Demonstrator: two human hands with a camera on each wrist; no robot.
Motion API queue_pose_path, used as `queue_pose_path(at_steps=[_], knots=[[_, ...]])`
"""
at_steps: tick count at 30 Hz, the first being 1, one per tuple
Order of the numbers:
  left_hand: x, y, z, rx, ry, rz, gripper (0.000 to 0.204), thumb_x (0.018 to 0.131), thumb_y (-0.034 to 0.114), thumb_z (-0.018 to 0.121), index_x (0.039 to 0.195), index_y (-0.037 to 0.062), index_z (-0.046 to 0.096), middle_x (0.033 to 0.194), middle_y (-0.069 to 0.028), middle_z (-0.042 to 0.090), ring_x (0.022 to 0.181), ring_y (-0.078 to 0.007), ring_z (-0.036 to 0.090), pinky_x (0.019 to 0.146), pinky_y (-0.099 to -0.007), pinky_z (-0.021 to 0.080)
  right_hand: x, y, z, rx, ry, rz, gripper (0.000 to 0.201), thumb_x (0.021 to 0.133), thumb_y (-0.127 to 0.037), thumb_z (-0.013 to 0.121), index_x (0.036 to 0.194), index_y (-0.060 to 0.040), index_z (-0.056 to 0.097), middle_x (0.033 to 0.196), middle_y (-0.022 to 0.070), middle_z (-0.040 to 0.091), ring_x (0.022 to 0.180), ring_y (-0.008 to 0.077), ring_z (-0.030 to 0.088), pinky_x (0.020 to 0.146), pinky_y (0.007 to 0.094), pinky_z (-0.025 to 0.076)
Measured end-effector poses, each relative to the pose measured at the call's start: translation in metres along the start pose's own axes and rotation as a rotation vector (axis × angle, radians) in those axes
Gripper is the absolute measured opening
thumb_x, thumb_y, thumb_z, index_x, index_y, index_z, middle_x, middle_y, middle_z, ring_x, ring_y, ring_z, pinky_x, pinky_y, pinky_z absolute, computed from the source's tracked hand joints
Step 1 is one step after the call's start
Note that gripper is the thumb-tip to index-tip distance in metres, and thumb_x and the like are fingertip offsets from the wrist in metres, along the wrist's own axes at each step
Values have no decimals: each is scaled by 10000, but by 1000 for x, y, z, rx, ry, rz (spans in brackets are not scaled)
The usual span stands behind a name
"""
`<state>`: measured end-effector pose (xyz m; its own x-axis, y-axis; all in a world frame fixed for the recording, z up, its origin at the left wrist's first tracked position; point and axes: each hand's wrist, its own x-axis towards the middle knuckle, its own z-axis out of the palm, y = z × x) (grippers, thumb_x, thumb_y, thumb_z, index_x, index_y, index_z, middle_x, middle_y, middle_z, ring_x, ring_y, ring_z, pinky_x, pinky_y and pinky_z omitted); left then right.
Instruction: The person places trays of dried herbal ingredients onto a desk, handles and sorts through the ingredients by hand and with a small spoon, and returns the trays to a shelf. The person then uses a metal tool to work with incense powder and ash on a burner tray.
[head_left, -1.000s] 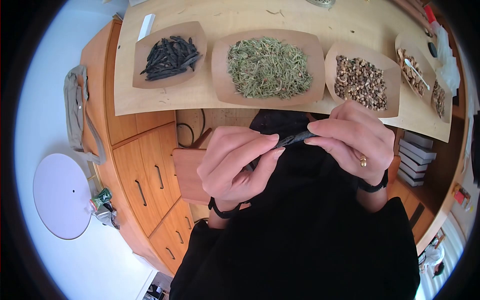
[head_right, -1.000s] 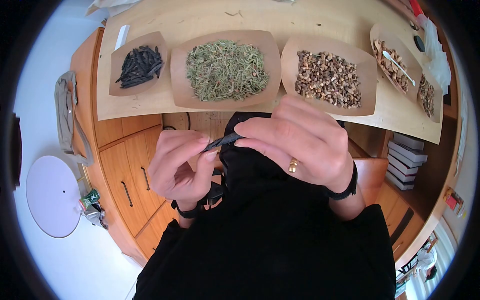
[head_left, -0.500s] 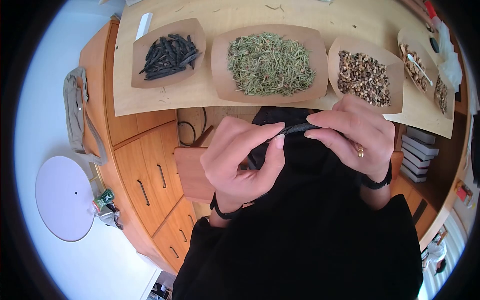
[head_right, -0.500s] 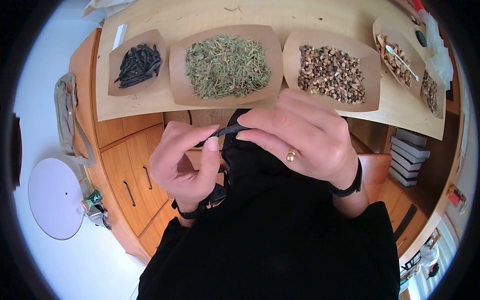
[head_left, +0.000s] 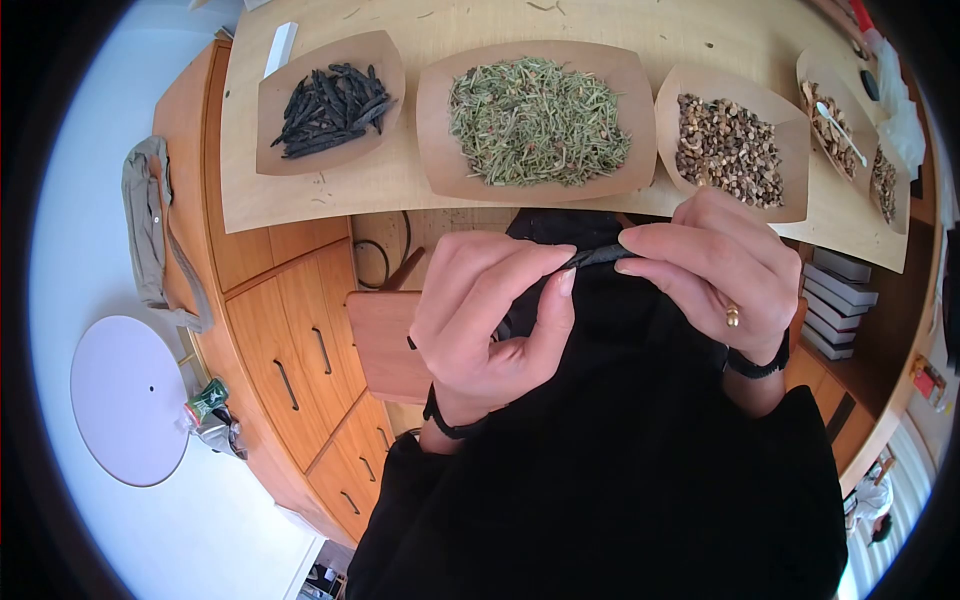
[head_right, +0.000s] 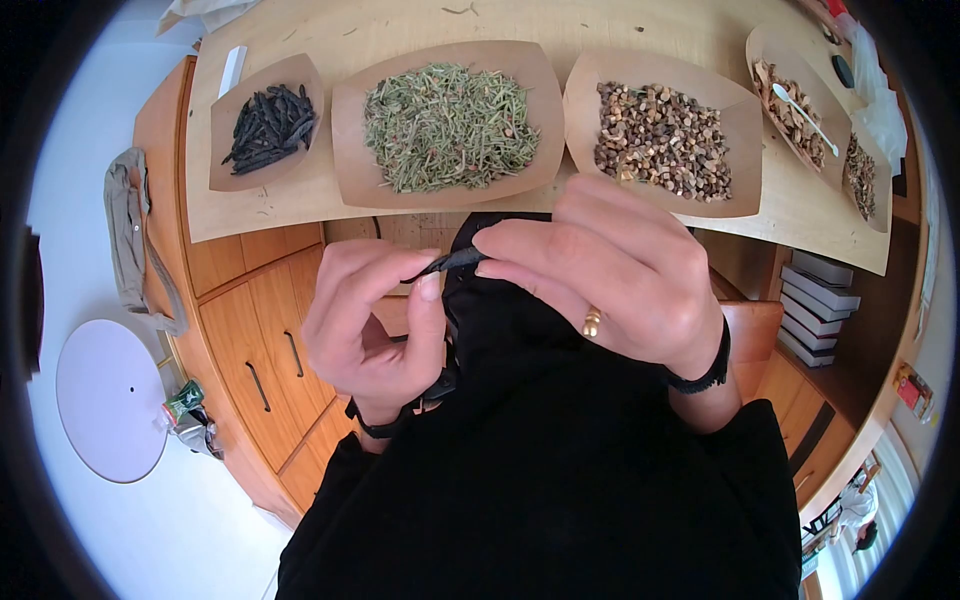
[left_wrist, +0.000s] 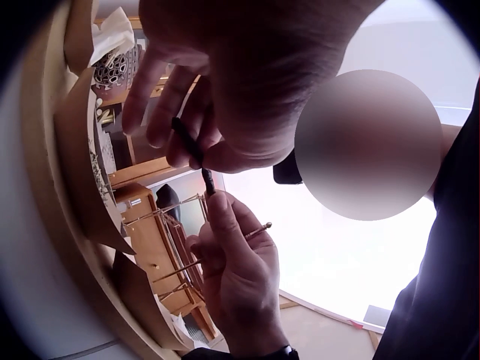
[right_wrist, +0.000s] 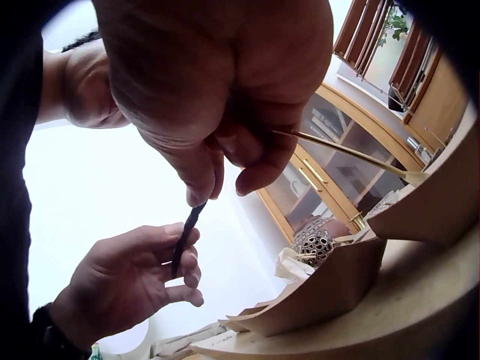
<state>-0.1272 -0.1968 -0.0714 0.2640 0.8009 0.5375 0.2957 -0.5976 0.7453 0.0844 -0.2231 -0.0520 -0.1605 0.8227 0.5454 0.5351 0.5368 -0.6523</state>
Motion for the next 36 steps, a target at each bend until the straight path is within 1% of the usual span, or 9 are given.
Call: queue_pose_path(at_steps=[5, 14, 16, 20, 22, 25, 29, 31, 36], knots=[[-1, 2, -1, 19, -4, 7, 272, 734, -76, 792, 986, 21, 765, 849, -80, 689, 741, -245, 626, 626, -320, 493, 0, 1, 1, -3, 10, -5, 336, 700, -53, 895, 1000, 1, 752, 693, 62, 577, 578, 219, 530, 508, 332, 395], [-3, 2, -1, -7, 18, -27, 235, 747, -69, 773, 963, 25, 782, 828, -75, 682, 702, -236, 606, 614, -313, 481, 0, 1, 0, -45, -15, -20, 352, 689, -72, 898, 1004, 0, 756, 673, 56, 555, 567, 219, 524, 504, 336, 395], [-3, 3, -2, -67, -9, -96, 249, 747, -56, 780, 985, 20, 781, 823, -80, 681, 709, -227, 609, 617, -304, 479, 0, 1, 0, -55, -13, -12, 350, 689, -77, 898, 1001, 1, 758, 669, 56, 552, 563, 218, 523, 504, 336, 397], [0, 3, -6, -194, -49, -138, 276, 725, -66, 794, 991, 4, 774, 823, -89, 689, 712, -215, 621, 618, -298, 479, 1, 1, -2, -58, -10, 1, 342, 693, -91, 897, 990, 11, 761, 671, 61, 568, 560, 217, 526, 506, 338, 403], [-1, 2, -2, -201, 26, -63, 314, 693, -77, 817, 995, -6, 770, 820, -90, 696, 706, -207, 632, 622, -293, 476, 4, 1, -3, -45, -7, -9, 335, 697, -92, 895, 984, 18, 761, 676, 63, 579, 561, 217, 529, 505, 336, 403], [-2, 0, -5, -134, 78, -21, 341, 657, -87, 846, 978, 2, 774, 813, -77, 699, 685, -207, 637, 619, -293, 472, 4, 3, -2, -27, 8, -28, 332, 699, -93, 895, 977, 27, 760, 687, 66, 599, 563, 216, 533, 504, 332, 401], [-3, -2, -8, -92, 101, 67, 346, 647, -92, 857, 967, 13, 780, 806, -62, 698, 670, -207, 638, 607, -286, 463, 3, 3, -4, -15, 15, -42, 342, 689, -96, 900, 976, 28, 762, 680, 65, 599, 558, 213, 529, 499, 325, 392], [-5, 0, -12, -57, 23, 80, 238, 772, -79, 788, 992, -31, 712, 846, -122, 681, 745, -249, 628, 661, -310, 486, 3, 2, -6, -17, 10, -42, 346, 686, -97, 902, 977, 28, 762, 675, 65, 597, 555, 213, 527, 498, 325, 391], [-4, 0, -12, -37, 29, 133, 226, 780, -71, 798, 986, -24, 720, 837, -115, 680, 745, -252, 635, 651, -312, 512, 3, 0, -6, -2, 20, -39, 348, 683, -99, 903, 976, 26, 763, 664, 64, 592, 547, 211, 525, 497, 324, 389]])
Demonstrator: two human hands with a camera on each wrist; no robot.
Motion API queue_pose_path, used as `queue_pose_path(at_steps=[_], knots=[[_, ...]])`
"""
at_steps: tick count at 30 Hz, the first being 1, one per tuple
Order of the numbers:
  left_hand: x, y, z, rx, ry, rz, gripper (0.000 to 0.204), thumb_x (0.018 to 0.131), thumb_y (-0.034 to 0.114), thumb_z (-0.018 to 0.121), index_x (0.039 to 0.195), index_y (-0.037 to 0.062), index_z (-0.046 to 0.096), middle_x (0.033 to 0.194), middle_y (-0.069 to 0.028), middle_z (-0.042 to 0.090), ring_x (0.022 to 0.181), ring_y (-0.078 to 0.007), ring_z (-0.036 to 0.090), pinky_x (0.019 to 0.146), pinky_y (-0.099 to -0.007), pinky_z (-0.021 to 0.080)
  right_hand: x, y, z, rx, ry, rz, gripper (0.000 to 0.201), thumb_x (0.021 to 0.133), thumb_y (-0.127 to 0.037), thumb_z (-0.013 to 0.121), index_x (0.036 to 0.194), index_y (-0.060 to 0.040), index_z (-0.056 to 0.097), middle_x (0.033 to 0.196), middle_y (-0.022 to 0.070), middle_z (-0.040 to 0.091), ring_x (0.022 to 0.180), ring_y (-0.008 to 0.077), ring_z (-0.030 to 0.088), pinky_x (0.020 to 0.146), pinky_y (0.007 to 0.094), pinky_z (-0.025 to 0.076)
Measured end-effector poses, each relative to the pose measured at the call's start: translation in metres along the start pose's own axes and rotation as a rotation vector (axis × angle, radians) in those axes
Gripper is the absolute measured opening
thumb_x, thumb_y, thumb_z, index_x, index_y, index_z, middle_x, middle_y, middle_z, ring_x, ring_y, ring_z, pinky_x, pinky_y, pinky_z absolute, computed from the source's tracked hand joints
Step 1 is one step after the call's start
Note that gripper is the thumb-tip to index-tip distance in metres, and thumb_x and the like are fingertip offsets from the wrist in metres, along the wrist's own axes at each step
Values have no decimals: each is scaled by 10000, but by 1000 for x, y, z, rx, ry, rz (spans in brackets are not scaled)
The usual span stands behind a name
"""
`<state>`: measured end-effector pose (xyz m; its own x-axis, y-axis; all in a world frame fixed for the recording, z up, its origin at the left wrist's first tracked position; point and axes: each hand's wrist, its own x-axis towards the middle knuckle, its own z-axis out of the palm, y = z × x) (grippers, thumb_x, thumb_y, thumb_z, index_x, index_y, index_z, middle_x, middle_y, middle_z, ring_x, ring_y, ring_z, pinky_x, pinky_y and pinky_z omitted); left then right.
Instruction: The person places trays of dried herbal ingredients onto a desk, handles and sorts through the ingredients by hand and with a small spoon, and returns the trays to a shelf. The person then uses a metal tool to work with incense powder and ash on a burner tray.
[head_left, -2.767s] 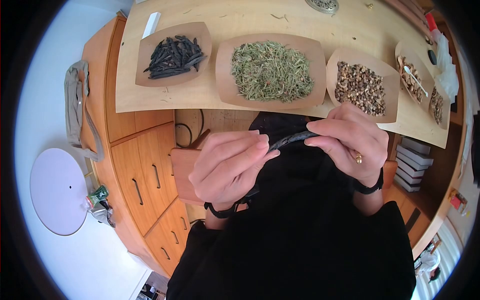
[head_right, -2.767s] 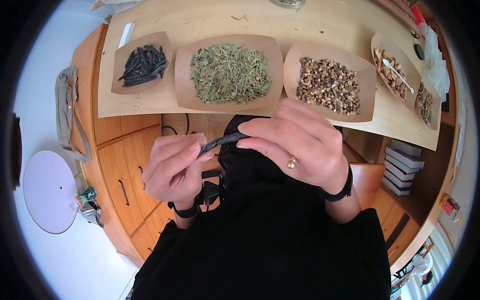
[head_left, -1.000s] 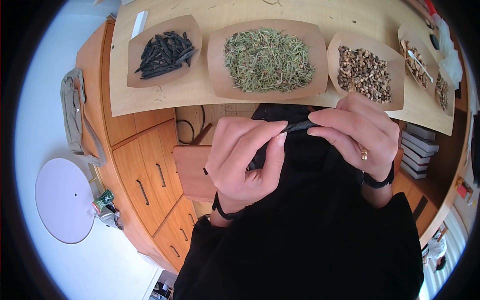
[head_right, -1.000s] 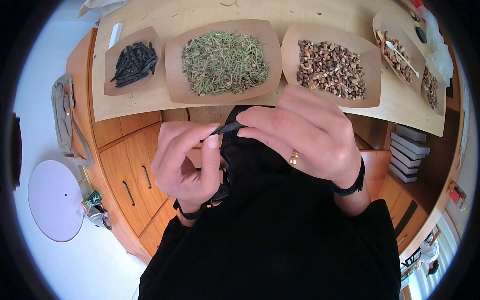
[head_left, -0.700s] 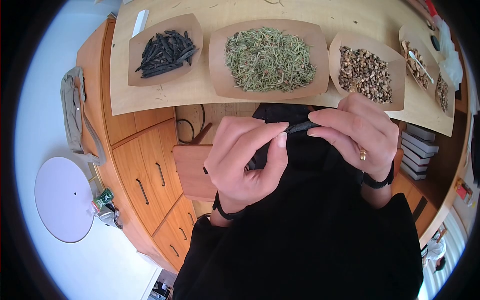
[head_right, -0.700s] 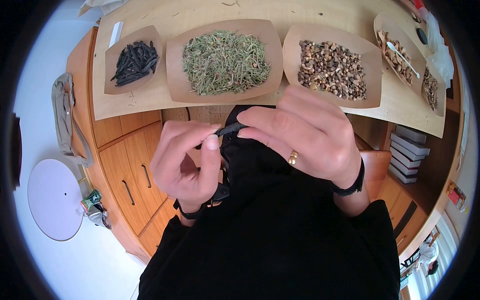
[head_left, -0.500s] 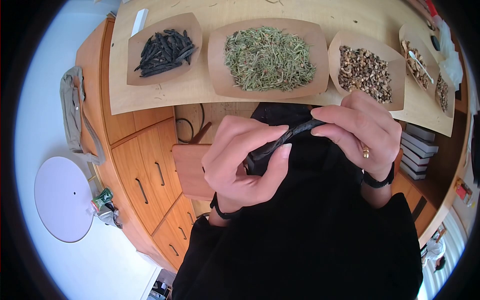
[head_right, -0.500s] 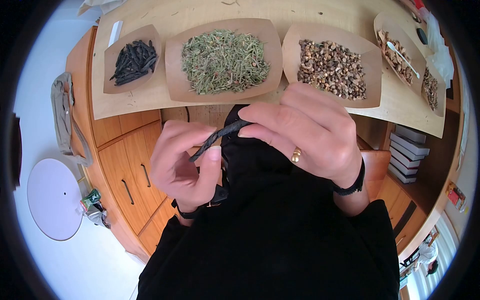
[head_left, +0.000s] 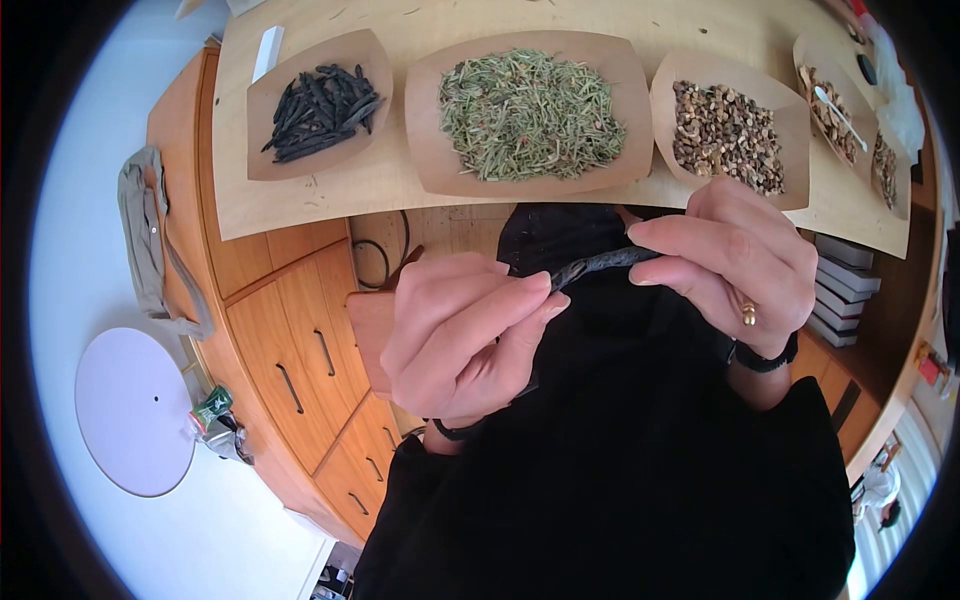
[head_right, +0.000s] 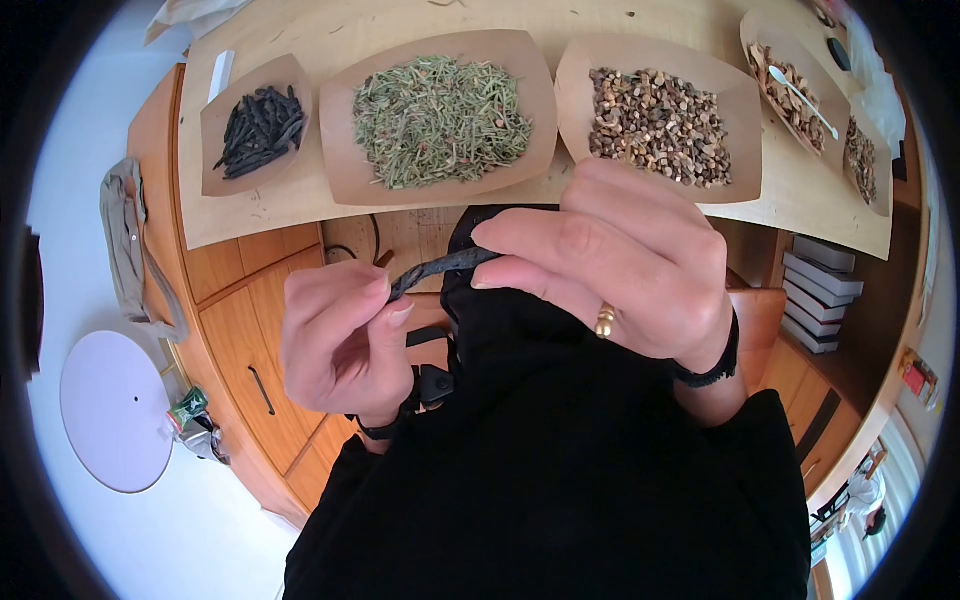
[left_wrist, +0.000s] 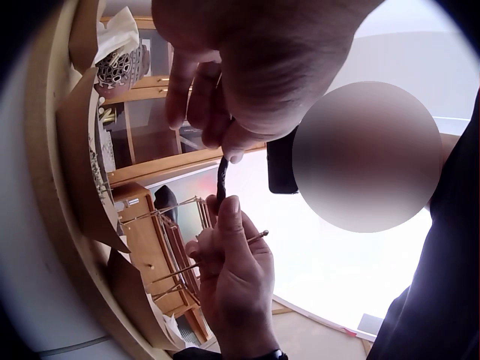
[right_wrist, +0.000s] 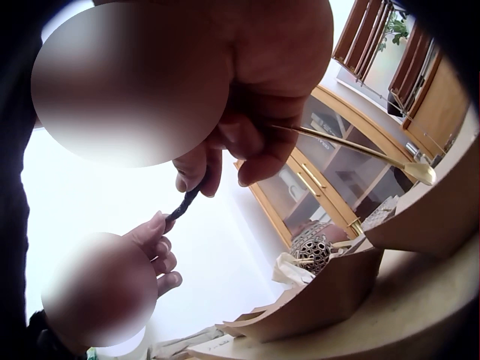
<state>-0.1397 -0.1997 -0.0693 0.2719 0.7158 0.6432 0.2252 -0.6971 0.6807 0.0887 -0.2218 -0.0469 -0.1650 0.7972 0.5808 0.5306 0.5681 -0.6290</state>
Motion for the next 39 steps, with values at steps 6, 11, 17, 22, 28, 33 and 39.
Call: queue_pose_path(at_steps=[6, 11, 17, 22, 28, 33, 39], knots=[[-1, -1, -1, 51, 23, 30, 220, 790, -23, 831, 985, -9, 730, 824, -109, 678, 743, -254, 644, 645, -321, 552, -1, 2, 1, 0, -8, -34, 375, 736, -201, 882, 994, 34, 742, 668, 50, 611, 533, 187, 508, 475, 297, 367], [-1, -3, 2, 57, 45, 55, 217, 799, 8, 843, 987, 6, 735, 820, -107, 676, 746, -255, 649, 625, -327, 591, -1, -5, 0, 26, 13, 44, 349, 679, -108, 906, 975, 12, 767, 657, 62, 582, 546, 211, 531, 496, 319, 388], [1, -4, 5, 23, 60, 92, 229, 788, -6, 847, 986, 12, 732, 823, -109, 674, 747, -257, 650, 626, -341, 619, -3, -4, 0, 22, 29, 49, 346, 674, -127, 913, 964, -3, 772, 648, 53, 562, 538, 212, 518, 494, 319, 384], [0, -5, 4, -8, 18, 98, 253, 798, -50, 813, 1022, 14, 715, 822, -112, 664, 742, -244, 635, 640, -356, 621, -3, -3, -4, 44, 23, 20, 325, 710, -121, 903, 965, 18, 757, 648, 50, 585, 514, 178, 487, 474, 294, 356], [-5, -5, 8, -75, 15, 63, 245, 834, 9, 797, 1058, -26, 705, 847, -119, 641, 708, -225, 605, 633, -339, 579, -3, -3, -6, 74, 19, -31, 305, 754, -108, 893, 966, 44, 735, 669, 58, 639, 495, 136, 463, 454, 266, 347], [-2, -6, 5, -69, -36, 66, 233, 858, 49, 787, 1058, -45, 711, 855, -124, 644, 703, -226, 603, 616, -298, 506, -3, -2, -4, 78, 23, -54, 309, 757, -111, 894, 969, 48, 734, 683, 61, 652, 495, 128, 461, 454, 265, 351], [-1, 1, 12, -133, 16, -80, 268, 745, 80, 899, 978, 2, 792, 820, -55, 691, 667, -194, 611, 581, -296, 482, -3, -3, 1, 76, 28, -36, 332, 751, -142, 898, 976, 45, 741, 659, 45, 622, 500, 143, 465, 460, 275, 348]])
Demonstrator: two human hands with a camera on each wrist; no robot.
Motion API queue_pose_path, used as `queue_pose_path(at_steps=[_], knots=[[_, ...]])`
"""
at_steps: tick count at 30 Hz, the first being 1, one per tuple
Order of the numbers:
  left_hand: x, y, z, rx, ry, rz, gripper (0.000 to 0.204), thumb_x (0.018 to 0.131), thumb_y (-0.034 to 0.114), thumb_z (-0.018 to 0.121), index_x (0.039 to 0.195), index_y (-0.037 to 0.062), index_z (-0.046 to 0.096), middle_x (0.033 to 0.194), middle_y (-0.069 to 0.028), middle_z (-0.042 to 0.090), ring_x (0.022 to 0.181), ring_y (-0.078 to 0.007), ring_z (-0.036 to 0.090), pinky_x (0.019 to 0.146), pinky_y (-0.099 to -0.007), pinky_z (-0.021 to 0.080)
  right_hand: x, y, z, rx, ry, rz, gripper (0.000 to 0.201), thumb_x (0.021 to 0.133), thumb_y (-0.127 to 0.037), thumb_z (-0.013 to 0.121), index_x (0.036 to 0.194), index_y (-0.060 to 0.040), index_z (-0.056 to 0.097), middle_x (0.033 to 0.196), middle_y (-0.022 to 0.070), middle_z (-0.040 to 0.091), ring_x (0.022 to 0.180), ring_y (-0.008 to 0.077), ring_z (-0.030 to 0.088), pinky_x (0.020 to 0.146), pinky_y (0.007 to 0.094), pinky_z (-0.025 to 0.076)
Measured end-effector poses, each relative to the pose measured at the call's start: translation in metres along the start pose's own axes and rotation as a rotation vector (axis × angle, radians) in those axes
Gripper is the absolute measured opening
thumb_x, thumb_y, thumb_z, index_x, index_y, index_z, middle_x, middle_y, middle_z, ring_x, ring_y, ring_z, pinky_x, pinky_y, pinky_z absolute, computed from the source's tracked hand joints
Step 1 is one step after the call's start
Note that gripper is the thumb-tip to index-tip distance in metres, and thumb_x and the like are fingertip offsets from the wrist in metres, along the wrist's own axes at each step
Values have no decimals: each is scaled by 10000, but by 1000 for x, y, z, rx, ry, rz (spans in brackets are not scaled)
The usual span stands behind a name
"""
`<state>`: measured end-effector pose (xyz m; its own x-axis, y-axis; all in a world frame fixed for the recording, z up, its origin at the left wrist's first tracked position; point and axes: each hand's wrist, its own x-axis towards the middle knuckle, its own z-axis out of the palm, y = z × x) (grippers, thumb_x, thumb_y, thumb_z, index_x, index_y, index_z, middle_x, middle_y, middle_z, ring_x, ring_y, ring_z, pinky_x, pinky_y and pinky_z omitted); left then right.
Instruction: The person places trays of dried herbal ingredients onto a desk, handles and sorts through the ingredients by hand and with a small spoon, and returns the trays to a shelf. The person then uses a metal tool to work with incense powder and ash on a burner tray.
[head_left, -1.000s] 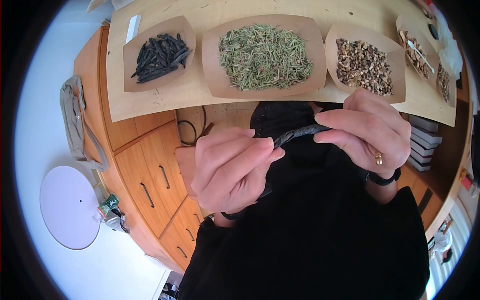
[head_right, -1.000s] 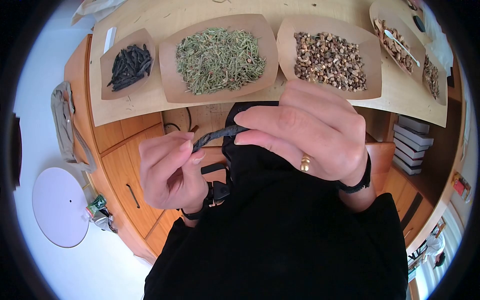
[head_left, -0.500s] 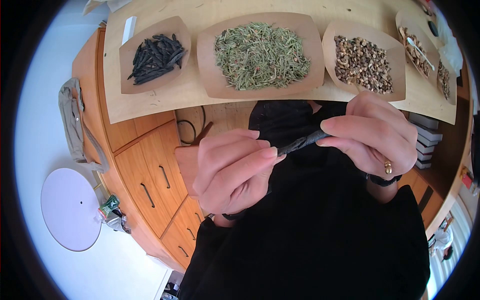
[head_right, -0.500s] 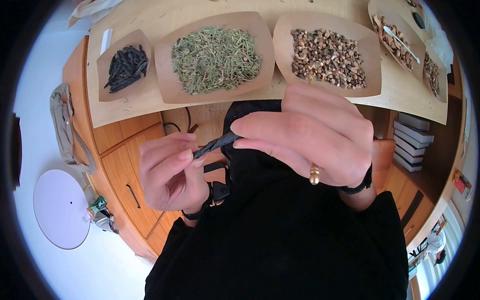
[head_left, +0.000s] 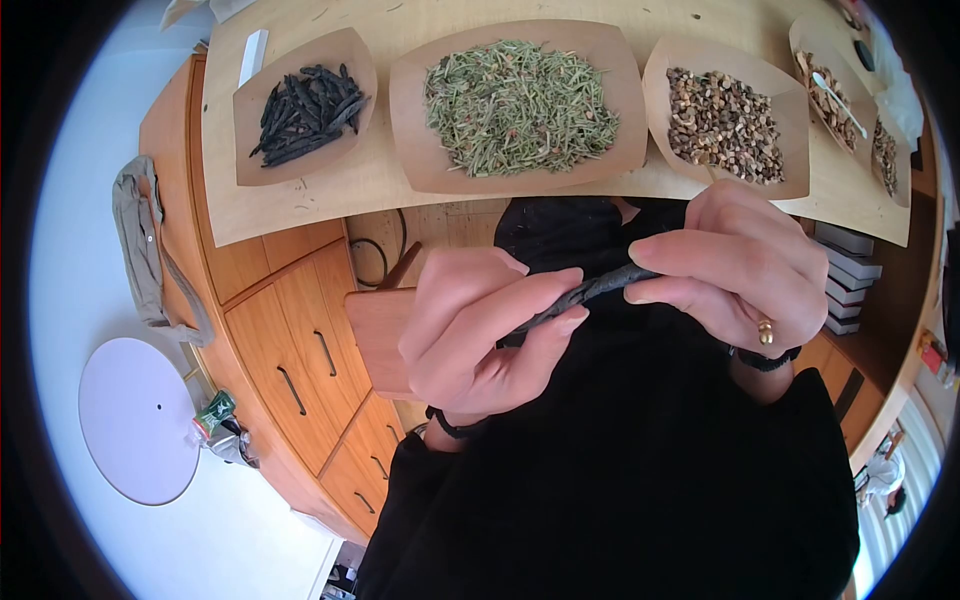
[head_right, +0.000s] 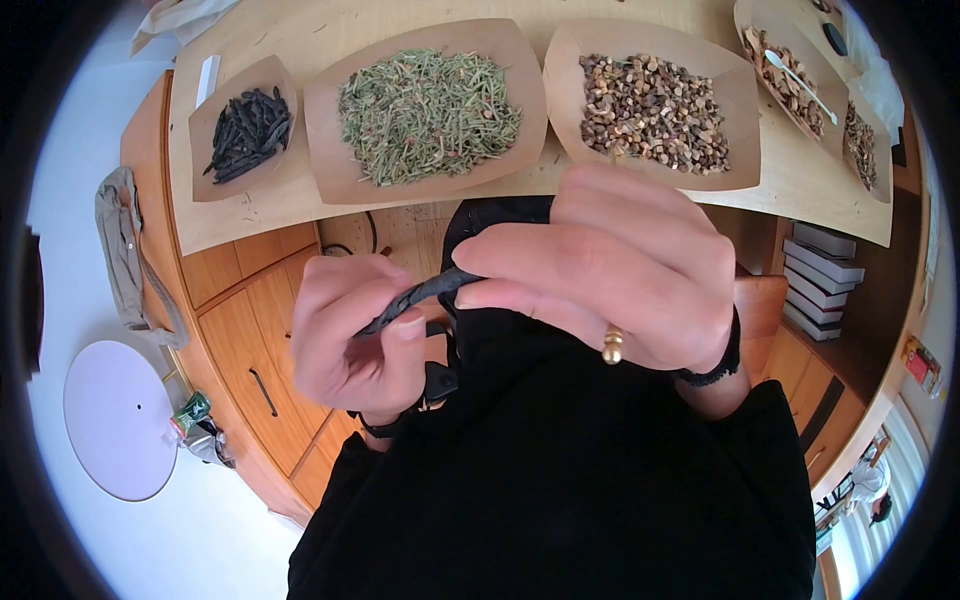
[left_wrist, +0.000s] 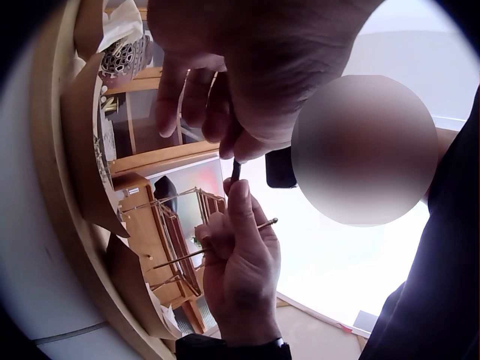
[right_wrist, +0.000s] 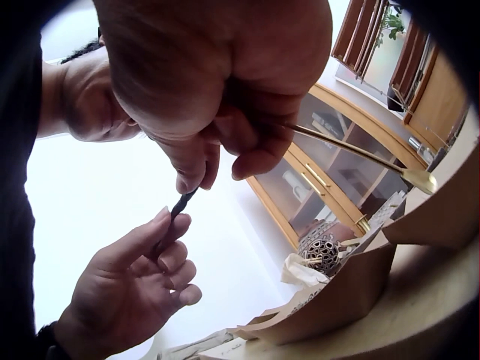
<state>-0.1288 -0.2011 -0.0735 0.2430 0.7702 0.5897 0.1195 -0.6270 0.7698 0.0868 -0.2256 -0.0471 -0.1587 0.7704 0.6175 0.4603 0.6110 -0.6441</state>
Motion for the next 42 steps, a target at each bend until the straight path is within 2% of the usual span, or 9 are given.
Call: queue_pose_path(at_steps=[3, 5, 13, 24, 27, 29, 37, 42], knots=[[-2, -1, 3, -35, 13, -26, 246, 762, 96, 890, 965, -2, 790, 820, -51, 689, 664, -195, 599, 581, -300, 483, 0, -1, 1, 8, 1, 4, 338, 749, -158, 898, 977, 40, 745, 639, 36, 595, 500, 149, 465, 462, 277, 341], [-2, -1, 2, -42, 21, -30, 236, 770, 101, 886, 958, -5, 789, 820, -49, 687, 664, -197, 593, 581, -302, 482, 0, -5, 0, -3, -9, 91, 354, 676, -149, 917, 962, -1, 768, 692, 44, 625, 547, 183, 521, 495, 303, 373], [-3, 0, 0, 40, -6, 6, 265, 708, 101, 894, 944, 16, 809, 807, -22, 672, 704, -210, 583, 584, -296, 475, -1, -6, -1, 6, -21, 121, 338, 695, -115, 915, 981, -10, 769, 679, 51, 614, 551, 191, 545, 493, 302, 406], [-2, 0, 2, 41, 1, 19, 289, 688, 95, 903, 955, 27, 816, 823, -14, 693, 701, -203, 588, 588, -289, 490, 1, -9, -2, -1, -43, 157, 315, 708, -92, 905, 979, -18, 762, 681, 62, 625, 562, 209, 576, 506, 308, 435], [-1, 0, 2, 33, 0, 29, 298, 679, 66, 903, 962, 32, 818, 825, -9, 691, 698, -195, 585, 589, -289, 493, 0, -4, -1, 8, -11, 124, 310, 708, -99, 904, 974, -19, 766, 679, 49, 621, 547, 196, 552, 496, 306, 409], [-1, 0, 2, 33, -5, 37, 307, 673, 49, 903, 967, 35, 819, 826, -6, 686, 697, -192, 583, 589, -288, 493, 0, 1, -2, 24, -13, 0, 320, 781, -127, 881, 996, 65, 742, 628, 57, 597, 490, 158, 481, 452, 278, 335], [-2, -2, 4, 64, -7, 78, 424, 570, -36, 867, 983, 47, 824, 820, -5, 655, 710, -202, 580, 579, -287, 476, 1, 3, -4, -8, -55, -45, 340, 798, -136, 860, 1045, 66, 743, 621, 42, 572, 485, 146, 447, 461, 276, 331], [-4, -3, 4, 87, -3, 72, 427, 561, -40, 851, 977, 51, 824, 813, -5, 657, 711, -206, 584, 580, -286, 477, -1, 6, -1, 22, -24, -50, 322, 803, -130, 857, 1035, 63, 743, 617, 36, 565, 484, 141, 439, 455, 274, 319]])
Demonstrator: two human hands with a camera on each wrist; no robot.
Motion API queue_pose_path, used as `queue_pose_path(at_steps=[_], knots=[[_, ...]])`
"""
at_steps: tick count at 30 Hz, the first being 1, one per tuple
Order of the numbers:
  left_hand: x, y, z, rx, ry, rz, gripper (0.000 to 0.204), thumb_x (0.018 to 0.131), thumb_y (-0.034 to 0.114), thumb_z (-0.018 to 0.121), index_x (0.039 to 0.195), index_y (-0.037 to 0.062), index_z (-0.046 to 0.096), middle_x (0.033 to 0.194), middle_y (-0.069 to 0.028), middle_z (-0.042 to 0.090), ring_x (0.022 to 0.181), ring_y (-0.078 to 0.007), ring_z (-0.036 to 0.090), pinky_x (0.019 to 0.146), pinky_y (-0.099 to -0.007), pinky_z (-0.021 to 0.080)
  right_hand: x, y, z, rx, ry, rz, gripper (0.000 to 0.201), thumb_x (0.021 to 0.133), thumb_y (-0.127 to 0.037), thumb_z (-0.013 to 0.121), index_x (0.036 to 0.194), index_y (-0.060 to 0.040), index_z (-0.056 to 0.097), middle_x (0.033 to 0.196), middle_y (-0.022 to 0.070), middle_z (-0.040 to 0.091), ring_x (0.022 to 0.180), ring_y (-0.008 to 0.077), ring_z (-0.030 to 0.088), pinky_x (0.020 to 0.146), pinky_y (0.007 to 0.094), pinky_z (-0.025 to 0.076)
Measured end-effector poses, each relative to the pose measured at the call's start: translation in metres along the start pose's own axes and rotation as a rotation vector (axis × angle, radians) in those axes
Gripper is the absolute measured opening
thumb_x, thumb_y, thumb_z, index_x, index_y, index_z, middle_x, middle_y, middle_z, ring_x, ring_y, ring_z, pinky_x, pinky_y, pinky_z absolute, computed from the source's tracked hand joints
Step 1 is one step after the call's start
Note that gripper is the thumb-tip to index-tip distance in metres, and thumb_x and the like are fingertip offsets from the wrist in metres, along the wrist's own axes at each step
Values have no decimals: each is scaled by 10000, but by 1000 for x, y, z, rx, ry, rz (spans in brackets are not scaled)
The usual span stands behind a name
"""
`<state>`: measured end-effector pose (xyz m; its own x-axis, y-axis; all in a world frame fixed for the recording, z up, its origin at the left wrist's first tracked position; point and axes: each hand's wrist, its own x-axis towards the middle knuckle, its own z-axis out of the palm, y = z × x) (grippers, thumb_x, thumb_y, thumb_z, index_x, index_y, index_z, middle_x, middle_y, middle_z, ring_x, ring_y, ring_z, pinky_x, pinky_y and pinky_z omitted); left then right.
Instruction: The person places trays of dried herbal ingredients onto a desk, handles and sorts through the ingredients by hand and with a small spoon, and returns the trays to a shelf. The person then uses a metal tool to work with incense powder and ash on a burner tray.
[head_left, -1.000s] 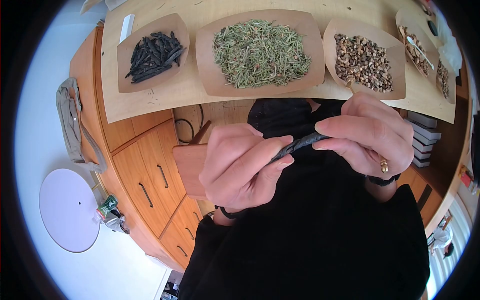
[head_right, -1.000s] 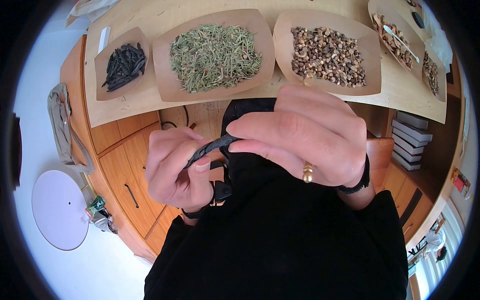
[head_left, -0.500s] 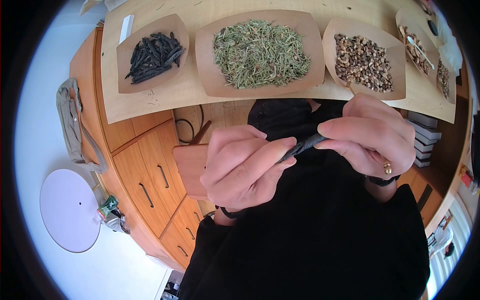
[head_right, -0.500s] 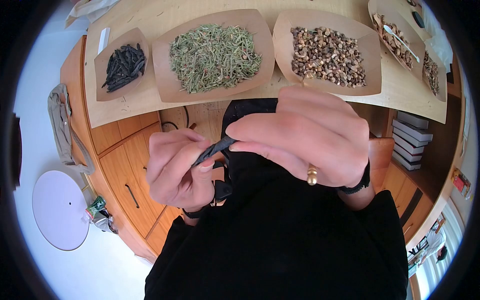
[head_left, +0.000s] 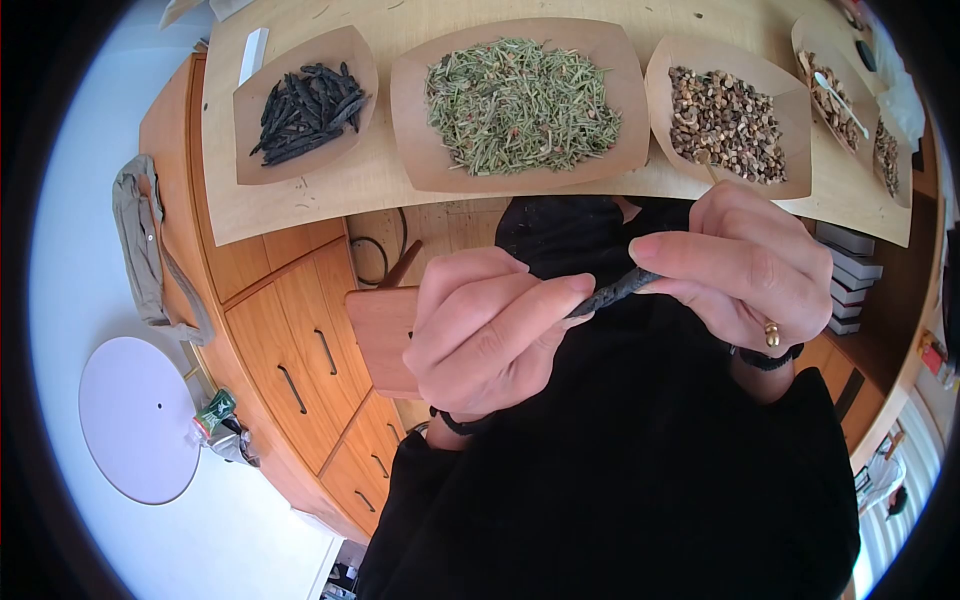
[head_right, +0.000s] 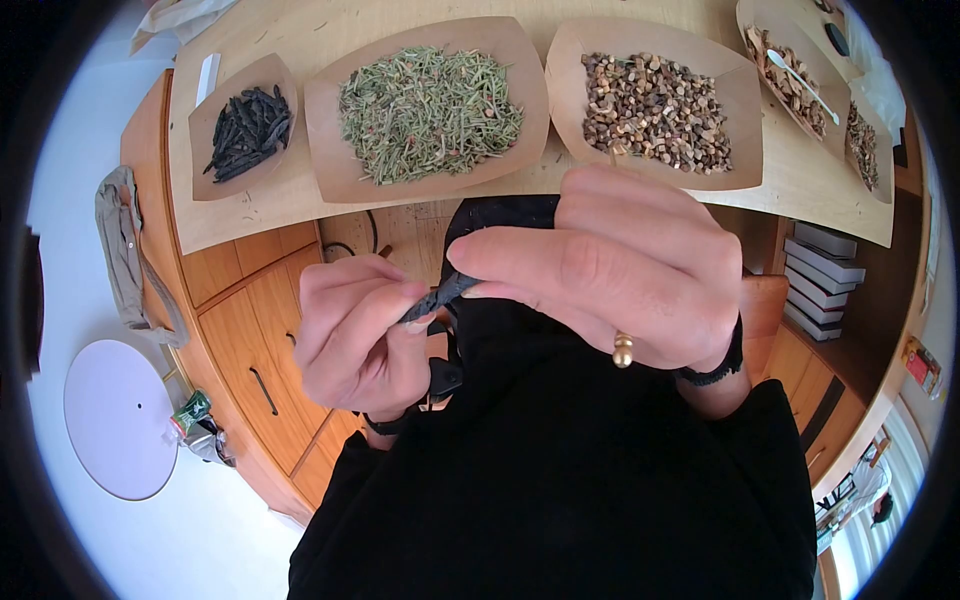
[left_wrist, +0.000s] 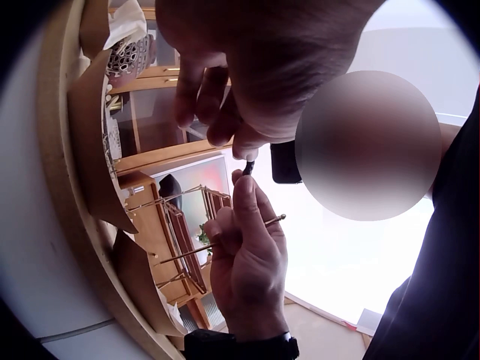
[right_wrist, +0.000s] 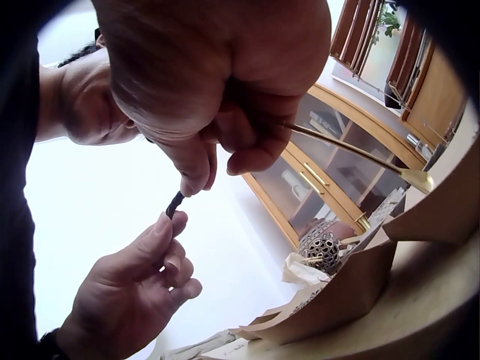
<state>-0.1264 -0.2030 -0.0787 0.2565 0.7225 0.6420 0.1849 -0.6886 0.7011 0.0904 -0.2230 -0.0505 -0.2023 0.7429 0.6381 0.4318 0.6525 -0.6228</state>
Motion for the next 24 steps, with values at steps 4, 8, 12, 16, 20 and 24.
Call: queue_pose_path(at_steps=[4, 8, 12, 16, 20, 24], knots=[[1, 1, -2, 25, -17, -11, 414, 555, -32, 836, 958, 60, 825, 819, -4, 669, 718, -209, 603, 599, -298, 486, 0, 0, -1, -1, 0, -1, 308, 803, -123, 855, 1029, 55, 746, 612, 24, 552, 484, 133, 431, 449, 271, 312], [4, -3, -5, 37, -43, -8, 384, 604, -25, 858, 979, 46, 816, 841, -18, 689, 724, -214, 620, 633, -296, 495, 1, 2, -2, -1, -3, -31, 277, 767, -48, 850, 1014, 35, 758, 588, -10, 483, 481, 120, 403, 443, 261, 302], [6, -7, -7, -111, -58, -71, 468, 696, 29, 898, 1132, -34, 742, 951, -103, 717, 764, -219, 654, 671, -285, 505, -1, 5, -3, -12, -1, -67, 270, 738, 13, 827, 1000, 28, 762, 573, -26, 433, 476, 112, 380, 437, 253, 295], [-5, -10, -7, -265, 13, -196, 407, 823, 68, 822, 1179, -81, 691, 1023, -171, 718, 801, -236, 675, 694, -303, 514, -1, 7, -4, 5, 5, -59, 250, 748, 32, 799, 995, 27, 760, 565, -26, 422, 468, 112, 370, 429, 252, 293], [-8, -15, -10, -227, 63, -220, 235, 927, 63, 715, 1112, -78, 688, 977, -161, 731, 780, -227, 657, 697, -306, 502, -1, 5, -1, -32, 31, -17, 383, 607, -103, 767, 975, 1, 795, 588, -3, 423, 496, 138, 431, 450, 290, 315], [-5, -14, -8, -189, 81, -186, 126, 918, 11, 720, 1029, -46, 706, 891, -122, 726, 746, -211, 626, 682, -296, 487, -2, 10, -2, 8, 13, -67, 239, 758, 39, 772, 995, 13, 763, 563, -28, 403, 464, 117, 365, 430, 255, 298]])
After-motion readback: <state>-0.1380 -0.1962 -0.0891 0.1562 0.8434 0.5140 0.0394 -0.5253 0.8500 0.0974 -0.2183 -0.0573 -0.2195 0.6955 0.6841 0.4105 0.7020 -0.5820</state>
